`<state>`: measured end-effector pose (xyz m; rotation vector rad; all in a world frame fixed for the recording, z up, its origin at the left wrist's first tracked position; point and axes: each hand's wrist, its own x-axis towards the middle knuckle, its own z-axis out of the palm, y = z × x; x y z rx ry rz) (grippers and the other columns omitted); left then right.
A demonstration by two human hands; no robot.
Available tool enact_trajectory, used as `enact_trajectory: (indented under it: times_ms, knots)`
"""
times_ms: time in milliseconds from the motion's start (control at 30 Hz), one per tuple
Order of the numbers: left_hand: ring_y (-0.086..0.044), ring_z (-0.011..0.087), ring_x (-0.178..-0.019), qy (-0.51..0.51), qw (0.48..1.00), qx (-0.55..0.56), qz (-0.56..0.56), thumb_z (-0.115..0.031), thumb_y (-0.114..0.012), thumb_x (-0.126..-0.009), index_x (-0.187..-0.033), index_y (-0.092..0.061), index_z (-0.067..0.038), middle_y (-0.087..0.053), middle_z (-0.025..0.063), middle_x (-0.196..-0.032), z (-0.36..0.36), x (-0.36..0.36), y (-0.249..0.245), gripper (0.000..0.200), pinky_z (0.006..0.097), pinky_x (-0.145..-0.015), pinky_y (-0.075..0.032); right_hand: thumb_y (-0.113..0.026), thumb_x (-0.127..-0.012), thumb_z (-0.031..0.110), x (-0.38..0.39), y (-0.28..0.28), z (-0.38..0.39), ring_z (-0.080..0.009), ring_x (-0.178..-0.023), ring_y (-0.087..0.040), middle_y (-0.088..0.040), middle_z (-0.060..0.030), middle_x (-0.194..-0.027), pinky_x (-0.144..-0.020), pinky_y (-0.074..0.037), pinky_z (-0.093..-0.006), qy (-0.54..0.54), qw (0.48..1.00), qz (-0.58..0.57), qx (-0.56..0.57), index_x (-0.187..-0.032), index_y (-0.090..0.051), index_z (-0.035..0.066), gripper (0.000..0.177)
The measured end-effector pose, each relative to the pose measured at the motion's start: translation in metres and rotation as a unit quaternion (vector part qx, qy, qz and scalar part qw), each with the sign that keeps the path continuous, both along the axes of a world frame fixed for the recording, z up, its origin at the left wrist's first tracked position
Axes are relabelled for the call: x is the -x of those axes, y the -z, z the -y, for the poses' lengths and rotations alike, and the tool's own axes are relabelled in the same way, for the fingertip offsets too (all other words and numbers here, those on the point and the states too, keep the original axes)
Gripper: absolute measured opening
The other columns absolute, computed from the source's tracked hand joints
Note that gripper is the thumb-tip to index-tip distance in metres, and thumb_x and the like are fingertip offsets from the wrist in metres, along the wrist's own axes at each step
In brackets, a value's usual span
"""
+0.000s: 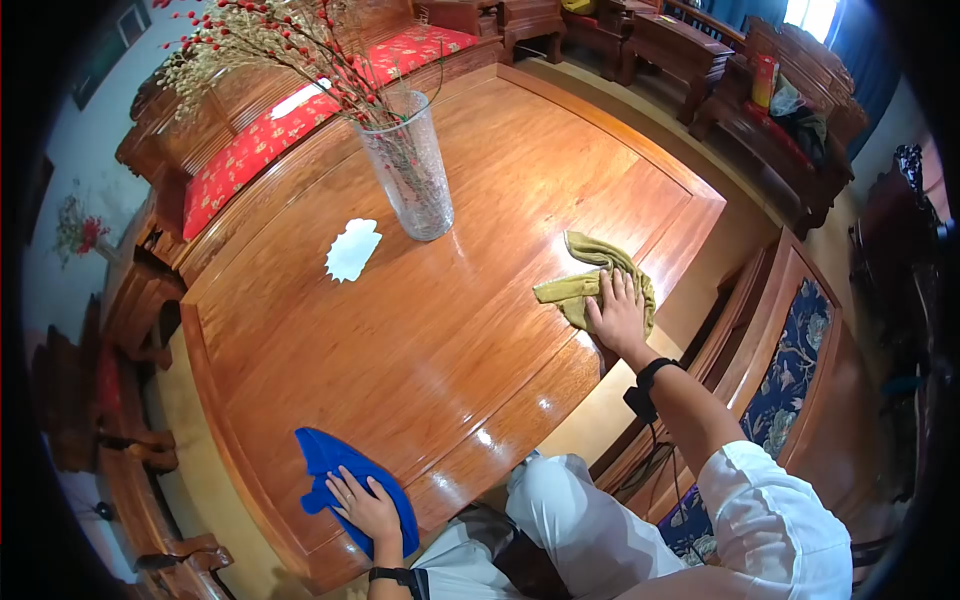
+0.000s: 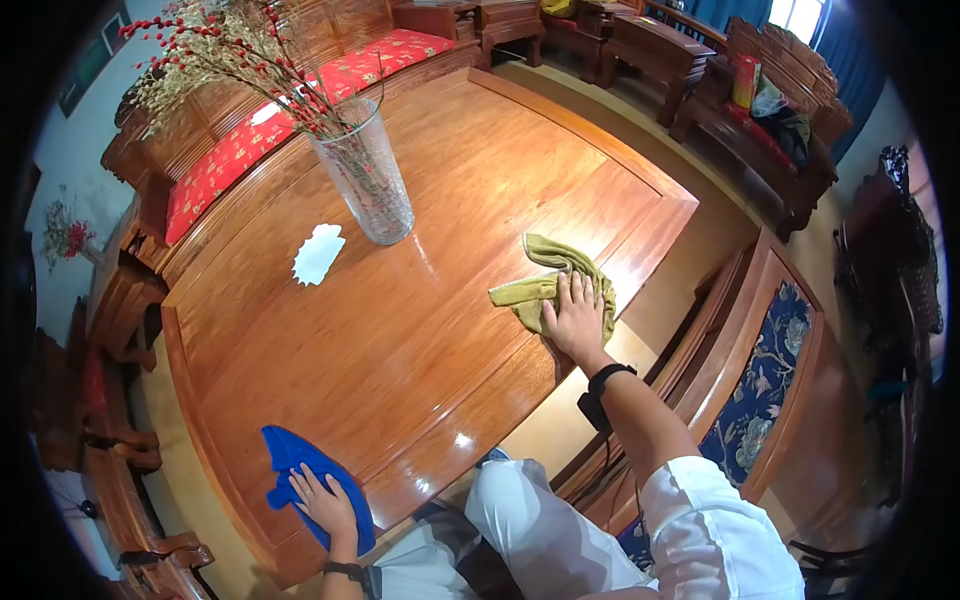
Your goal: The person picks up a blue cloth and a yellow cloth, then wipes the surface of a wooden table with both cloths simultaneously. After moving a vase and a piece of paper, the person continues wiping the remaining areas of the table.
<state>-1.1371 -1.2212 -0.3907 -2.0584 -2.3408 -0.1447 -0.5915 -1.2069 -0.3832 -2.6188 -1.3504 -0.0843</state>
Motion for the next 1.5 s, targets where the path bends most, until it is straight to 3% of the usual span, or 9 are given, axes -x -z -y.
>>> enact_trajectory:
  times_ms: [200,367,833,1100,1233,1400,1500]
  knots:
    - [-0.030,0.0364,-0.150,0.018,0.999,-0.034,0.008,-0.032,-0.051,-0.101,-0.153,-0.042,-0.005,-0.037,0.0210,-0.160,0.000,0.002,0.003,0.059,0.0562,-0.120,-0.021,-0.045,-0.099,0.053,0.069,0.006,0.022,-0.0426,-0.152,-0.021,-0.029,-0.0224,-0.163,-0.122,-0.011,-0.0607,-0.046,0.999,-0.009,0.004,-0.158,-0.032,0.007,0.076]
    - [-0.031,0.0363,-0.150,0.028,0.998,-0.050,0.009,-0.031,-0.052,-0.100,-0.152,-0.043,-0.004,-0.038,0.0212,-0.160,-0.001,0.000,0.003,0.059,0.0568,-0.120,-0.021,-0.050,-0.096,0.051,0.113,0.005,0.044,-0.0465,-0.149,-0.025,-0.035,-0.0244,-0.159,-0.119,-0.015,-0.0643,-0.100,0.995,0.003,-0.026,-0.154,-0.039,0.005,0.074]
    - [-0.031,0.0366,-0.150,0.039,0.997,-0.057,0.023,-0.031,-0.053,-0.100,-0.153,-0.043,-0.005,-0.038,0.0201,-0.160,-0.001,0.003,0.005,0.059,0.0593,-0.120,-0.020,-0.046,-0.098,0.053,0.102,0.005,0.039,-0.0483,-0.151,-0.019,-0.027,-0.0294,-0.161,-0.119,-0.014,-0.0647,-0.147,0.989,0.006,0.011,-0.158,-0.030,0.004,0.079]
    - [-0.018,0.0391,-0.154,0.052,0.998,0.037,0.003,-0.026,-0.042,-0.106,-0.160,-0.028,-0.005,-0.023,0.0205,-0.166,-0.005,0.006,-0.004,0.059,0.0616,-0.120,-0.014,-0.053,-0.097,0.048,0.100,-0.004,0.038,-0.0471,-0.152,-0.017,-0.022,-0.0299,-0.162,-0.120,-0.012,-0.0631,-0.151,0.986,-0.020,0.071,-0.158,-0.028,0.002,0.080]
    - [-0.017,0.0399,-0.155,0.023,0.997,0.072,0.029,-0.027,-0.044,-0.104,-0.159,-0.029,-0.002,-0.022,0.0222,-0.166,-0.004,-0.003,-0.013,0.063,0.0624,-0.120,-0.009,-0.054,-0.096,0.046,0.094,-0.011,0.035,-0.0472,-0.152,-0.016,-0.020,-0.0299,-0.163,-0.120,-0.009,-0.0623,-0.172,0.979,-0.053,0.095,-0.158,-0.027,0.002,0.081]
    - [-0.016,0.0393,-0.155,0.000,0.995,0.089,0.046,-0.026,-0.042,-0.104,-0.159,-0.029,-0.001,-0.021,0.0229,-0.166,-0.008,-0.013,-0.016,0.061,0.0604,-0.120,-0.009,-0.055,-0.095,0.042,0.027,-0.023,0.014,-0.0448,-0.150,-0.024,-0.033,-0.0254,-0.160,-0.121,-0.009,-0.0611,-0.296,0.945,-0.049,0.130,-0.155,-0.040,0.007,0.071]
    - [-0.017,0.0392,-0.155,-0.015,0.997,0.072,0.023,-0.026,-0.041,-0.105,-0.158,-0.029,-0.001,-0.021,0.0226,-0.166,-0.013,-0.026,-0.016,0.060,0.0595,-0.120,-0.011,-0.053,-0.096,0.037,-0.005,-0.026,-0.011,-0.0422,-0.152,-0.022,-0.032,-0.0236,-0.161,-0.122,-0.009,-0.0590,-0.266,0.955,-0.058,0.117,-0.157,-0.035,0.009,0.069]
